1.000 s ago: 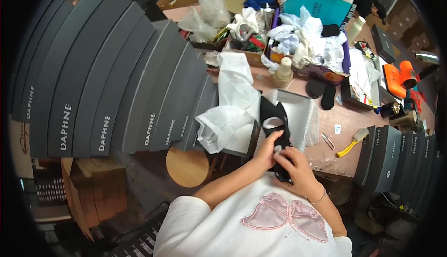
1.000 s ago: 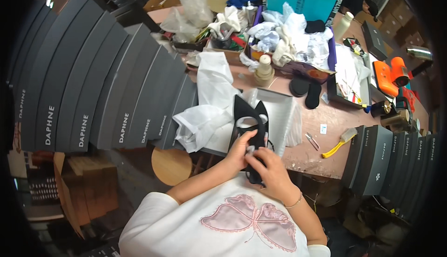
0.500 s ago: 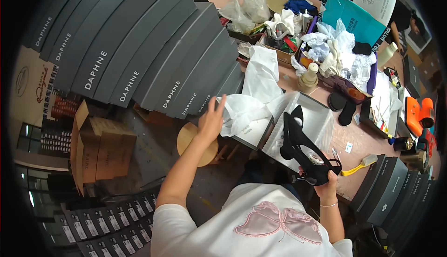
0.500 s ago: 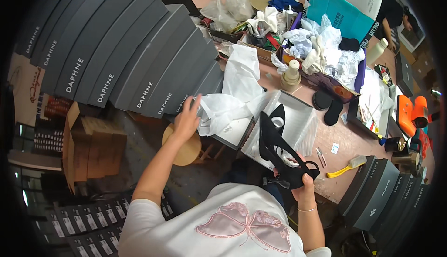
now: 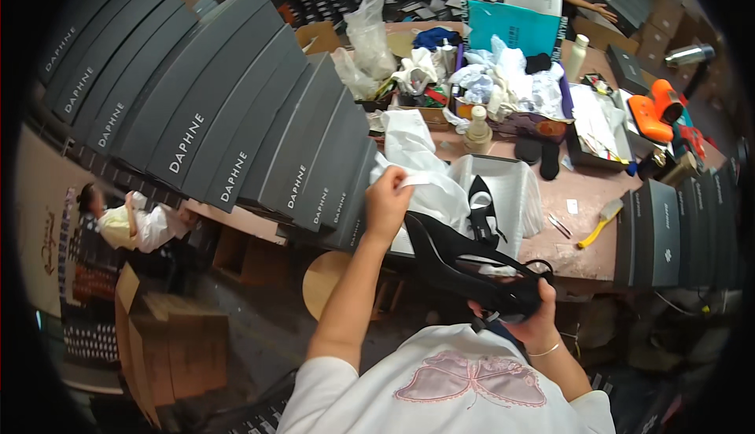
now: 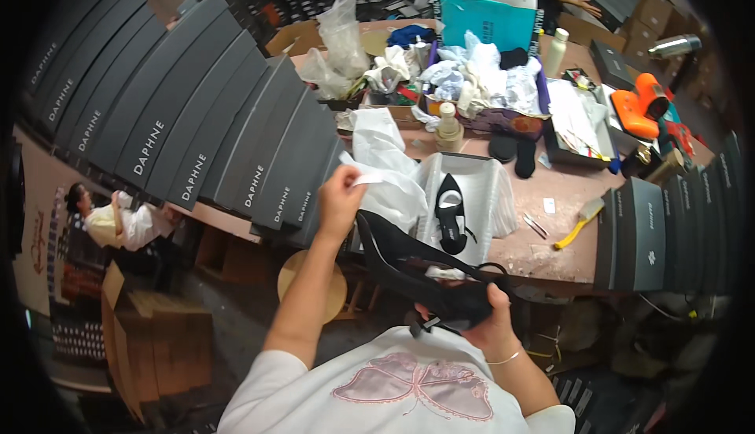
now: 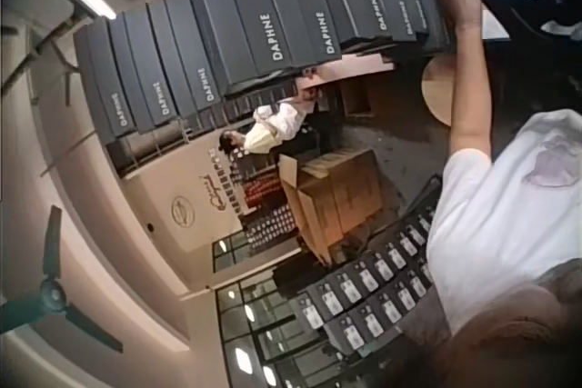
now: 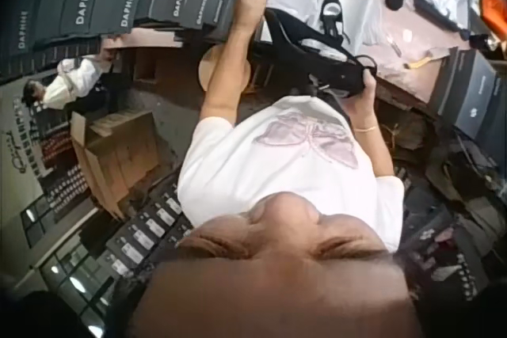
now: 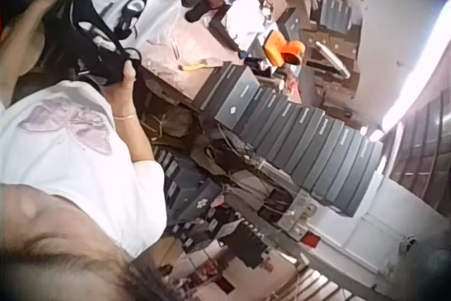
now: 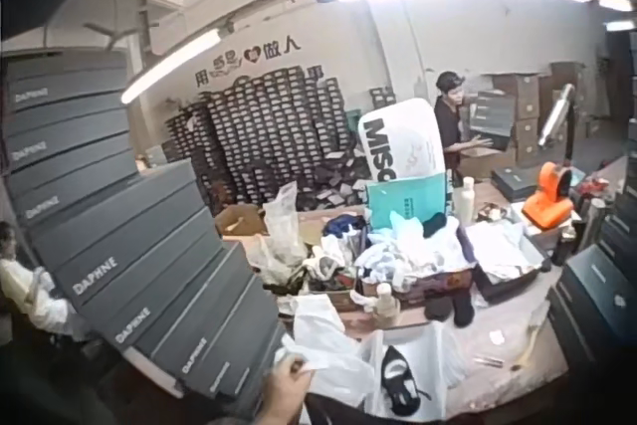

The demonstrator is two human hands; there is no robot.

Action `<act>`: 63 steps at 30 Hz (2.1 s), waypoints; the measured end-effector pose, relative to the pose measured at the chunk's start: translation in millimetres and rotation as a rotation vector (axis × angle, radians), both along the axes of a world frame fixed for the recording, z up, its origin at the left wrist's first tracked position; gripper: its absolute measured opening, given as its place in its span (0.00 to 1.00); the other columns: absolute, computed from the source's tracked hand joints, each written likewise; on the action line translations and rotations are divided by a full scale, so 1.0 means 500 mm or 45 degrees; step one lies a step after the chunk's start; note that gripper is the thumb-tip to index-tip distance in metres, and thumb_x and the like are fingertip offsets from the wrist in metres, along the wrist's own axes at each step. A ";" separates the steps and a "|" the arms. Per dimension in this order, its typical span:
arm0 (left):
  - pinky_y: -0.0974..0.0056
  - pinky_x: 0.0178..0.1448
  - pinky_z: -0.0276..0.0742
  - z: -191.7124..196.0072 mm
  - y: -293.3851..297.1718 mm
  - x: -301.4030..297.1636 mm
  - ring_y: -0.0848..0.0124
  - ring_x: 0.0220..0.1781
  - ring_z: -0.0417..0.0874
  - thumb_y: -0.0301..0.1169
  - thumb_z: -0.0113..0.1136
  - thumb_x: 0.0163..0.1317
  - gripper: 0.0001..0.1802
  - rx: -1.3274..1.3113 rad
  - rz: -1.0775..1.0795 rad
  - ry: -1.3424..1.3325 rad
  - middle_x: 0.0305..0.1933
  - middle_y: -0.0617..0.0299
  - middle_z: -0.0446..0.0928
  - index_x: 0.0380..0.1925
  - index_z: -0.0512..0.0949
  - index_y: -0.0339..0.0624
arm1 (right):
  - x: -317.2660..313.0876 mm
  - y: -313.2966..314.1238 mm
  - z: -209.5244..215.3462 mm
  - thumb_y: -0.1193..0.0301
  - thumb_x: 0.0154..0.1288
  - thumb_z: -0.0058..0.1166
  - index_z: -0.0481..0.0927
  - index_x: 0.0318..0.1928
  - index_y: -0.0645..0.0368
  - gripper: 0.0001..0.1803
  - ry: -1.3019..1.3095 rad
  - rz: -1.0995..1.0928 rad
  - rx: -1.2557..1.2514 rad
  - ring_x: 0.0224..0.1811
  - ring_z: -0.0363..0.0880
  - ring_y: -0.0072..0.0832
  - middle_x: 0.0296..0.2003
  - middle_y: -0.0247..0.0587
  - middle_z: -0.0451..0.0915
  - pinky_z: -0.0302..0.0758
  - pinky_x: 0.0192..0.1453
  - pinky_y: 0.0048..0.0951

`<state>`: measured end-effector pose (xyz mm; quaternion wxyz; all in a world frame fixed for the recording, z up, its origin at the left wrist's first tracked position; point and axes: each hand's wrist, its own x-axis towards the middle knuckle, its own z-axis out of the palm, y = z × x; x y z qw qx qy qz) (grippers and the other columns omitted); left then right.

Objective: Packing high-heeled shoes into boxes after inspecting and cleaning them.

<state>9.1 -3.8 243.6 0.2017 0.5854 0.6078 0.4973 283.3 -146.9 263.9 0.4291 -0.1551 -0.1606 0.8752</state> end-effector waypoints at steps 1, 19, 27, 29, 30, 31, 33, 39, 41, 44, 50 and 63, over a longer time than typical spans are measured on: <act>0.64 0.33 0.73 0.002 -0.021 0.005 0.67 0.25 0.77 0.21 0.57 0.54 0.09 -0.001 0.005 -0.166 0.23 0.54 0.75 0.37 0.78 0.37 | -0.030 -0.005 0.025 0.44 0.60 0.51 0.65 0.64 0.61 0.41 -0.042 -0.145 -0.092 0.59 0.72 0.46 0.59 0.52 0.70 0.66 0.66 0.50; 0.67 0.37 0.74 -0.067 -0.205 -0.013 0.68 0.32 0.80 0.26 0.60 0.59 0.08 -0.129 -0.208 0.088 0.30 0.55 0.78 0.35 0.80 0.32 | -0.048 -0.072 -0.125 0.46 0.66 0.44 0.75 0.52 0.62 0.31 0.309 -0.305 -0.523 0.46 0.81 0.54 0.46 0.52 0.80 0.82 0.52 0.43; 0.61 0.31 0.73 0.077 -0.287 0.123 0.60 0.27 0.77 0.20 0.60 0.53 0.11 0.161 -0.502 0.054 0.30 0.54 0.74 0.38 0.80 0.37 | -0.120 -0.070 -0.060 0.58 0.64 0.55 0.70 0.57 0.58 0.26 0.087 -0.661 -0.432 0.56 0.75 0.41 0.53 0.48 0.75 0.72 0.64 0.48; 0.62 0.29 0.73 0.058 -0.288 0.155 0.62 0.26 0.78 0.19 0.61 0.50 0.13 0.344 -0.586 0.111 0.29 0.56 0.74 0.39 0.81 0.38 | -0.171 -0.084 -0.141 0.68 0.65 0.55 0.74 0.51 0.58 0.16 -0.238 -0.763 -0.177 0.49 0.78 0.33 0.48 0.41 0.78 0.75 0.58 0.38; 0.63 0.28 0.73 0.040 -0.288 0.166 0.63 0.25 0.77 0.17 0.61 0.50 0.14 0.386 -0.616 0.124 0.28 0.56 0.74 0.39 0.81 0.38 | -0.182 -0.083 -0.152 0.71 0.65 0.54 0.75 0.50 0.58 0.14 -0.523 -0.752 -0.002 0.48 0.78 0.31 0.46 0.39 0.79 0.75 0.56 0.35; 0.64 0.27 0.73 0.026 -0.286 0.170 0.63 0.23 0.77 0.17 0.61 0.49 0.15 0.378 -0.621 0.096 0.28 0.57 0.75 0.39 0.81 0.38 | -0.147 -0.070 -0.152 0.73 0.64 0.54 0.76 0.48 0.58 0.12 -0.743 -0.651 0.121 0.47 0.79 0.31 0.45 0.38 0.80 0.75 0.55 0.33; 0.65 0.27 0.74 -0.018 -0.285 0.181 0.65 0.24 0.78 0.16 0.61 0.50 0.14 0.412 -0.733 0.093 0.29 0.58 0.77 0.38 0.82 0.38 | -0.070 -0.029 -0.088 0.68 0.66 0.51 0.75 0.50 0.58 0.14 -0.539 -0.595 -0.093 0.50 0.77 0.30 0.47 0.38 0.78 0.74 0.56 0.34; 0.66 0.29 0.75 -0.003 -0.258 0.312 0.65 0.26 0.79 0.15 0.61 0.50 0.15 0.492 -0.942 -0.212 0.29 0.58 0.77 0.39 0.81 0.36 | 0.038 -0.046 -0.139 0.67 0.63 0.54 0.68 0.59 0.62 0.25 -0.580 -0.914 0.013 0.59 0.71 0.31 0.55 0.40 0.73 0.66 0.65 0.36; 0.65 0.29 0.76 -0.035 -0.237 0.357 0.65 0.27 0.80 0.15 0.62 0.49 0.16 0.449 -1.020 -0.120 0.30 0.58 0.77 0.40 0.81 0.35 | 0.061 -0.066 -0.252 0.81 0.57 0.56 0.69 0.58 0.63 0.26 -1.289 -0.984 0.087 0.53 0.75 0.29 0.52 0.42 0.74 0.70 0.61 0.33; 0.64 0.29 0.76 -0.085 -0.229 0.436 0.64 0.27 0.81 0.17 0.65 0.48 0.17 0.421 -1.149 -0.130 0.29 0.58 0.78 0.41 0.80 0.35 | 0.176 0.067 -0.096 0.76 0.61 0.53 0.70 0.58 0.64 0.23 0.152 -0.903 -0.473 0.55 0.74 0.32 0.53 0.43 0.75 0.68 0.64 0.35; 0.63 0.36 0.78 -0.109 -0.142 0.525 0.62 0.33 0.81 0.25 0.65 0.51 0.14 0.153 -1.116 0.175 0.32 0.58 0.78 0.41 0.80 0.39 | 0.343 0.135 -0.228 0.81 0.53 0.58 0.75 0.48 0.70 0.19 -1.883 -0.862 0.420 0.40 0.76 0.25 0.38 0.42 0.80 0.73 0.46 0.28; 0.70 0.52 0.74 -0.240 -0.125 0.253 0.74 0.46 0.78 0.33 0.55 0.69 0.20 -0.687 -0.001 -0.722 0.47 0.56 0.77 0.55 0.71 0.31 | 0.076 0.282 -0.266 0.65 0.51 0.66 0.76 0.47 0.61 0.23 -2.130 0.144 1.795 0.63 0.64 0.56 0.56 0.57 0.71 0.62 0.67 0.47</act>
